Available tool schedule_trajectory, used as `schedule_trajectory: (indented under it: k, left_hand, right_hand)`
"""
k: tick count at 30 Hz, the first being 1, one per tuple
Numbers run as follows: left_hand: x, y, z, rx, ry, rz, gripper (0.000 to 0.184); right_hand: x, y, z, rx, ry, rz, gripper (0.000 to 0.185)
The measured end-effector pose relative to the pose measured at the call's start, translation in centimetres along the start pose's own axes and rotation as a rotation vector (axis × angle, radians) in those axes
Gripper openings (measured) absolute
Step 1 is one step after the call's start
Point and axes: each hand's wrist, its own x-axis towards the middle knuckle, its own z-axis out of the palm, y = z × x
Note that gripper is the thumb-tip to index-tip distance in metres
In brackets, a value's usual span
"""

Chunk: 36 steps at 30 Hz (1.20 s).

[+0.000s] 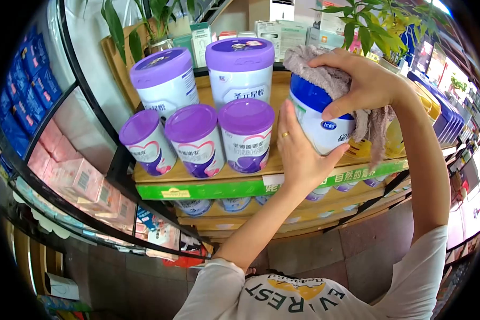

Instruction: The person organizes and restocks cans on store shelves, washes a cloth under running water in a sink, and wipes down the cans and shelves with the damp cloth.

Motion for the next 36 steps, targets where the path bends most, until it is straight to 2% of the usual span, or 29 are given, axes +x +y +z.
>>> schedule_trajectory:
  k: [2, 3, 4, 6, 8, 9, 10, 11, 12, 14, 16, 18, 20, 21, 22, 24, 25, 26, 28, 29, 32, 33, 36]
  left_hand:
    - [0.0, -0.1, 0.1, -0.078, 0.001, -0.003, 0.112]
    - [0.0, -0.2, 0.1, -0.071, 0.007, 0.014, 0.112]
    - [0.0, -0.1, 0.1, -0.069, 0.016, 0.009, 0.112]
    - [0.1, 0.0, 0.0, -0.056, 0.003, 0.008, 0.113]
    - [-0.3, -0.6, 0.2, -0.071, -0.03, -0.045, 0.108]
    - [-0.3, -0.9, 0.2, -0.011, -0.099, 0.029, 0.103]
    - [-0.8, -1.1, 0.0, -0.077, -0.113, 0.032, 0.095]
    - [-1.3, -1.4, -0.2, -0.144, -0.127, 0.034, 0.087]
    - [-1.4, -1.1, -0.9, -0.211, -0.141, 0.035, 0.079]
    - [-4.0, 0.3, -5.1, -0.155, -0.396, 0.003, 0.058]
    - [-6.8, 1.2, -9.5, -0.025, -0.187, 0.162, 0.024]
    - [-8.8, -0.4, -12.9, -0.02, -0.13, 0.284, 0.015]
    - [-9.5, -1.2, -15.8, -0.021, -0.116, 0.113, 0.008]
    - [-9.3, -1.5, -16.8, -0.008, -0.105, 0.089, 0.007]
    - [-8.9, -1.8, -17.8, 0.007, -0.102, 0.066, 0.006]
    - [-8.5, -2.3, -19.1, 0.042, -0.058, 0.071, 0.008]
    - [-8.3, -2.4, -19.5, 0.061, -0.035, 0.067, 0.008]
    - [-8.2, -2.3, -20.0, 0.078, -0.012, 0.065, 0.009]
    - [-8.7, -2.4, -20.8, 0.087, -0.023, 0.046, 0.01]
    - [-8.9, -2.6, -21.2, 0.102, -0.032, 0.03, 0.012]
    - [-8.1, -2.8, -22.1, 0.214, 0.044, 0.107, 0.019]
    - [-7.9, -3.3, -22.3, 0.234, 0.079, 0.067, 0.026]
    - [-5.8, -4.6, -22.0, 0.273, 0.131, 0.055, 0.046]
  right_hand:
    - [-0.5, 0.1, 0.7, 0.155, 0.196, -0.197, 0.063]
    - [-1.1, -0.5, 1.4, 0.185, 0.36, -0.261, 0.04]
    - [-1.7, -1.0, 1.7, 0.184, 0.353, -0.269, 0.04]
    - [-2.7, -2.0, 2.0, 0.072, 0.529, -0.358, 0.033]
    - [-2.4, -3.9, 2.1, 0.162, 0.588, -0.424, 0.031]
    - [-1.7, -5.4, 1.9, 0.168, 0.606, -0.504, 0.033]
    - [-1.1, -6.9, 2.2, 0.177, 0.623, -0.58, 0.034]
    - [0.1, -8.0, 2.7, 0.163, 0.613, -0.531, 0.026]
    - [1.1, -9.1, 3.3, 0.166, 0.61, -0.527, 0.026]
    - [2.8, -10.5, 4.7, -0.042, 0.282, -0.201, 0.043]
    - [3.2, -9.9, 8.9, -0.109, 0.241, -0.202, 0.064]
    - [3.2, -8.8, 9.2, -0.101, 0.225, -0.217, 0.066]
    - [3.6, -7.5, 9.3, 0.126, 0.154, -0.399, 0.06]
    - [3.3, -8.3, 8.6, 0.157, 0.153, -0.346, 0.047]
    - [3.1, -8.6, 8.7, 0.173, 0.146, -0.343, 0.047]
    - [3.0, -8.7, 8.8, 0.349, 0.191, -0.334, 0.033]
    - [2.6, -9.0, 9.5, 0.336, 0.336, -0.335, 0.026]
    - [2.2, -9.2, 10.5, 0.334, 0.334, -0.33, 0.026]
    - [1.3, -9.2, 12.6, 0.016, 0.788, -0.431, 0.026]
    - [1.5, -8.8, 13.2, -0.113, 0.894, -0.541, 0.026]
    - [0.9, -8.8, 13.1, -0.041, 1.006, -0.503, 0.028]
    - [0.9, -9.3, 12.5, -0.046, 1.005, -0.5, 0.028]
    - [2.1, -12.2, 9.6, 0.258, 0.953, -0.43, 0.035]
